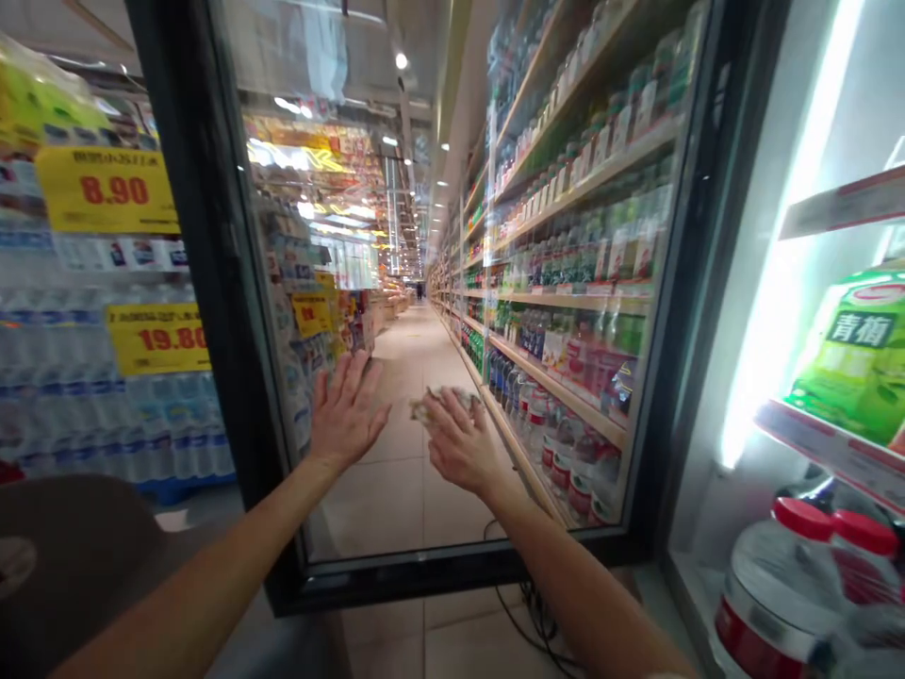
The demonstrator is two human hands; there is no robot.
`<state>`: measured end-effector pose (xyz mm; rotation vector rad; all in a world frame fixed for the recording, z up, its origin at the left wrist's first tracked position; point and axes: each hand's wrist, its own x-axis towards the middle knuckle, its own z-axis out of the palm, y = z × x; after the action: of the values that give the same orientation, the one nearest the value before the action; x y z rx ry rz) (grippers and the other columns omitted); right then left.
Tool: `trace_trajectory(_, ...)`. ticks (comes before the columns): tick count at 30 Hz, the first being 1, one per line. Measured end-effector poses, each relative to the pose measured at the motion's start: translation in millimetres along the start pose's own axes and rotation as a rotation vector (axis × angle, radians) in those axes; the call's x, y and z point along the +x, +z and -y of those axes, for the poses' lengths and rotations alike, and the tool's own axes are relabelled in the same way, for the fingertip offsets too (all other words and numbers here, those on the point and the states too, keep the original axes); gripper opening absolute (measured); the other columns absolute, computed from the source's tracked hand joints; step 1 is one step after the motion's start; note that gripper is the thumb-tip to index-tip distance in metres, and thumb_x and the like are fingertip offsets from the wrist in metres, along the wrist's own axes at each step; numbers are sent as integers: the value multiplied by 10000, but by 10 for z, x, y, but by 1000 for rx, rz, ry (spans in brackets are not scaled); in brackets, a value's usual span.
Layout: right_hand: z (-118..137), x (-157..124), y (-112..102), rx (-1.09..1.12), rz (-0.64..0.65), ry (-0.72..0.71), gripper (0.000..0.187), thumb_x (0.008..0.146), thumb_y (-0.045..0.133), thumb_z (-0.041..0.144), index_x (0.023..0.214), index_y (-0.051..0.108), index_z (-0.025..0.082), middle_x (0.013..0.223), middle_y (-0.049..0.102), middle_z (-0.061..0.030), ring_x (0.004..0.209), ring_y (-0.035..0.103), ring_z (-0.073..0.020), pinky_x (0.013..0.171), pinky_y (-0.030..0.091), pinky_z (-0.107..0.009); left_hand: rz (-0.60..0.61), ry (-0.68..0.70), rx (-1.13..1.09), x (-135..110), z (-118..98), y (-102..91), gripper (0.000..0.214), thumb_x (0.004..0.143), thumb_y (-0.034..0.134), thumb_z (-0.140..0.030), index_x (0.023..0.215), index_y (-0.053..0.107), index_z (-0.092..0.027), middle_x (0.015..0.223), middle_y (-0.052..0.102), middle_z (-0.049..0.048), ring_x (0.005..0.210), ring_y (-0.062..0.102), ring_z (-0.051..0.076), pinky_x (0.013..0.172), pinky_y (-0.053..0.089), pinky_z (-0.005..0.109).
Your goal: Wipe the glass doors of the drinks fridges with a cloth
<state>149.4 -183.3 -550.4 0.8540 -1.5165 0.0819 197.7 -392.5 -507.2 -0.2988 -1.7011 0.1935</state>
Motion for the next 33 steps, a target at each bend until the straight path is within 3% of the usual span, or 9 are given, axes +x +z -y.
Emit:
trace_trajectory(8,-732,-260,-142,-204,-225,721,544,876,354,282,1403,362,146,1482,286,-171,1380,217,-323,1071,215,-593,-36,10,21,-2,-20,-7,615,879,480,-351,1436,270,-199,1457,345,105,1404,174,219,1151,86,437)
trace_trajectory(10,-516,-183,-93,-169,-207,679,543,872,373,285,1396,374,146,1484,282,-168,1385,197,-331,1078,204,-588,-49,19,31,2,-23,-11,618,878,482,-347,1437,268,-194,1455,347,110,1406,162,213,1152,83,432)
trace_trajectory(14,79,-113,6,-21,-47,238,410,835,460,257,1227,563,199,1388,452,-101,1387,218,-277,1125,141,-522,-60,36,40,12,-14,-17,630,872,503,-349,1435,272,-185,1452,348,120,1411,134,202,1155,73,418)
trace_trajectory(17,66,-233,-29,2,-3,52,353,819,482,233,1147,612,230,1319,527,-66,1369,271,-233,1137,128,-488,-55,40,36,13,-10,-23,625,875,498,-350,1434,273,-180,1452,347,121,1414,114,194,1156,66,415)
trace_trajectory(22,-709,-324,-187,-164,-216,591,480,858,392,261,1325,475,183,1419,396,-144,1355,281,-303,1067,238,-567,-32,33,52,10,-30,-42,616,885,480,-360,1433,273,-171,1449,356,119,1415,88,188,1157,55,417)
trace_trajectory(25,-796,-185,-190,-138,-301,820,524,869,333,257,1381,398,167,1452,335,-155,1351,271,-314,1049,258,-591,-37,32,53,8,-39,-47,625,882,486,-360,1437,261,-180,1450,354,114,1415,96,187,1157,63,415)
trace_trajectory(27,-573,-93,-132,-112,-263,739,518,864,342,255,1370,414,168,1456,331,-149,1364,240,-315,1065,230,-590,-48,35,47,7,-35,-44,631,881,489,-358,1440,255,-184,1453,348,114,1414,103,188,1156,66,415)
trace_trajectory(30,-161,-42,-23,-37,-90,345,466,838,422,256,1294,509,210,1417,408,-102,1385,217,-283,1110,175,-536,-53,36,36,6,-18,-33,640,881,491,-357,1445,242,-187,1457,338,117,1413,113,191,1156,66,417)
trace_trajectory(33,-141,-88,-9,-29,-38,161,403,827,455,249,1211,579,254,1366,475,-62,1380,248,-247,1125,162,-498,-38,31,12,2,-4,-22,654,880,494,-357,1453,218,-202,1463,325,109,1410,129,199,1155,71,423)
